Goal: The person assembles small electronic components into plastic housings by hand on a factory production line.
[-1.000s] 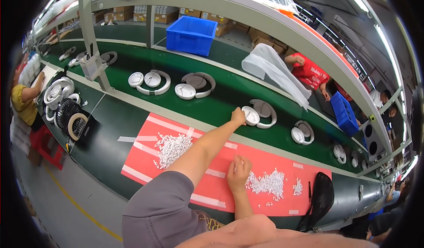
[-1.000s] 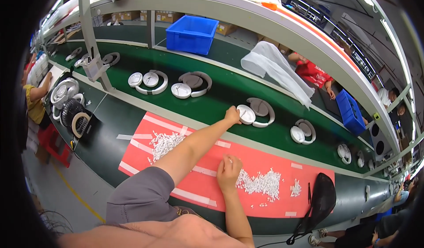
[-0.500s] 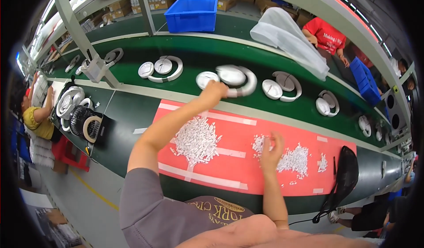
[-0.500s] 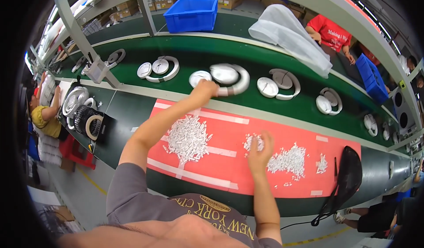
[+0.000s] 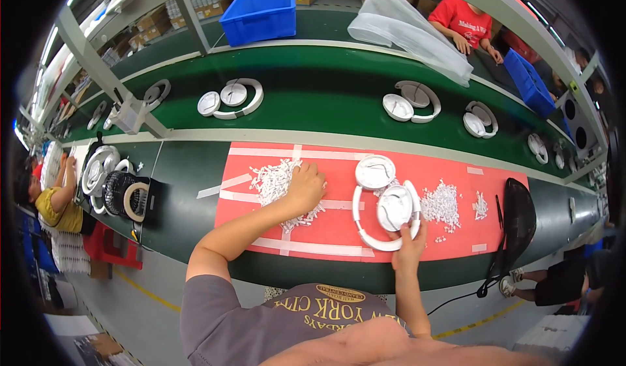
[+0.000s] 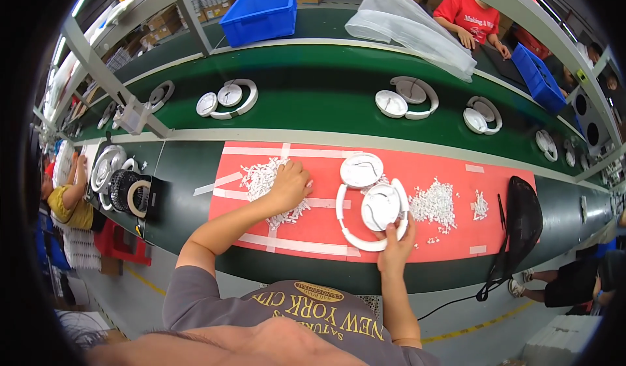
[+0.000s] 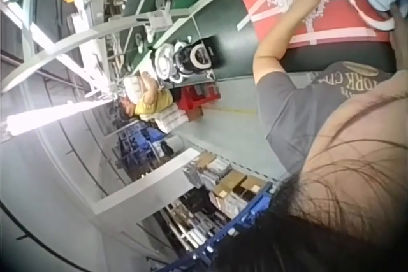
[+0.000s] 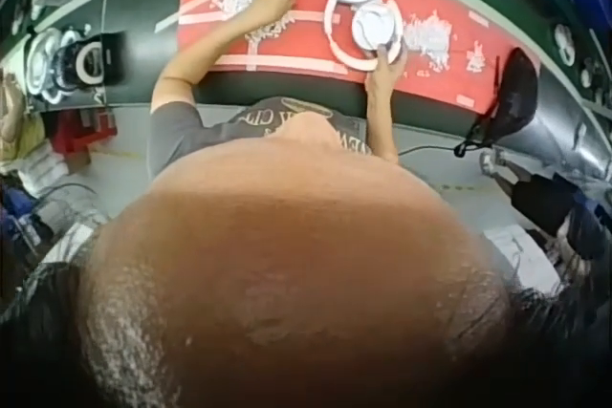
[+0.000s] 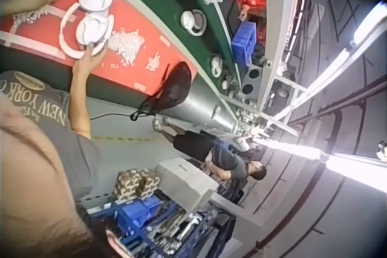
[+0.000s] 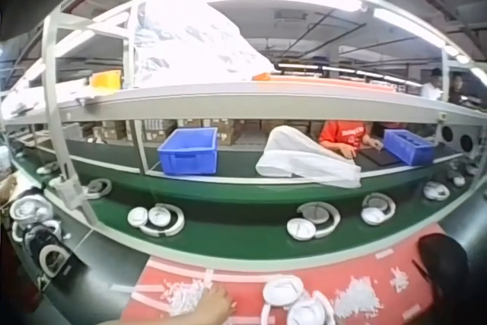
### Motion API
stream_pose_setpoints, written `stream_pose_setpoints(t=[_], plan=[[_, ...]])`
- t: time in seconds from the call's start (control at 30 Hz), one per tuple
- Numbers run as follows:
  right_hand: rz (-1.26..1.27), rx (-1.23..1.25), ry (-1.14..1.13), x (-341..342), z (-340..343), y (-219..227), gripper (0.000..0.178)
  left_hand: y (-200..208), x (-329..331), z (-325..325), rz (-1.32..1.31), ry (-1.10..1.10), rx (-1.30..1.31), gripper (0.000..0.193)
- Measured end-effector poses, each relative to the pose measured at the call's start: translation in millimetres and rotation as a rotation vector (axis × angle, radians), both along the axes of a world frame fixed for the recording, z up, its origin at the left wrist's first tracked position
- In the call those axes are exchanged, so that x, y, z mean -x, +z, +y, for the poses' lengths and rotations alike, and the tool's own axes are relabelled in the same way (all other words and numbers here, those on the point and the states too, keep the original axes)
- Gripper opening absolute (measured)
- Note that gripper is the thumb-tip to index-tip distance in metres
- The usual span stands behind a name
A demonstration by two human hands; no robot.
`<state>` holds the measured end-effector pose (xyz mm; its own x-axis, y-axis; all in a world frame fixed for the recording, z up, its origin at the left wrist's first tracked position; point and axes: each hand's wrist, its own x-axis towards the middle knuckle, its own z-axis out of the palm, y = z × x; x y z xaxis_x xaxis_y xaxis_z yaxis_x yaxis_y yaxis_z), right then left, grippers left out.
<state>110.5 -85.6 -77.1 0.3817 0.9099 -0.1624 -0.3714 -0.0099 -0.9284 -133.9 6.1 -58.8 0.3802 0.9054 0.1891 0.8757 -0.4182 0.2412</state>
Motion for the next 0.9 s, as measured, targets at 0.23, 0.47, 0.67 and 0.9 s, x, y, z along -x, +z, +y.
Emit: stream_pose_setpoints(t=[0.23, 0.47, 0.67, 0.9], plan=[[-0.960, -0.109, -0.170, -6, -21, -2, 0.046, 24, -34, 1, -0.321, -0.010, 0.010, 0.014], [-1.050, -0.421, 0.269, -11, 42, 61, 0.024, 45, -94, -9, -0.651, -0.243, 0.190, 0.012], [-1.082, -0.484, 0.330, -13, 83, 52, 0.006, 35, -111, 7, -0.753, -0.098, 0.204, 0.010], [-1.306, -0.564, 0.002, -28, 121, 42, 0.009, 21, -128, 45, -0.507, -0.029, -0.250, 0.005]])
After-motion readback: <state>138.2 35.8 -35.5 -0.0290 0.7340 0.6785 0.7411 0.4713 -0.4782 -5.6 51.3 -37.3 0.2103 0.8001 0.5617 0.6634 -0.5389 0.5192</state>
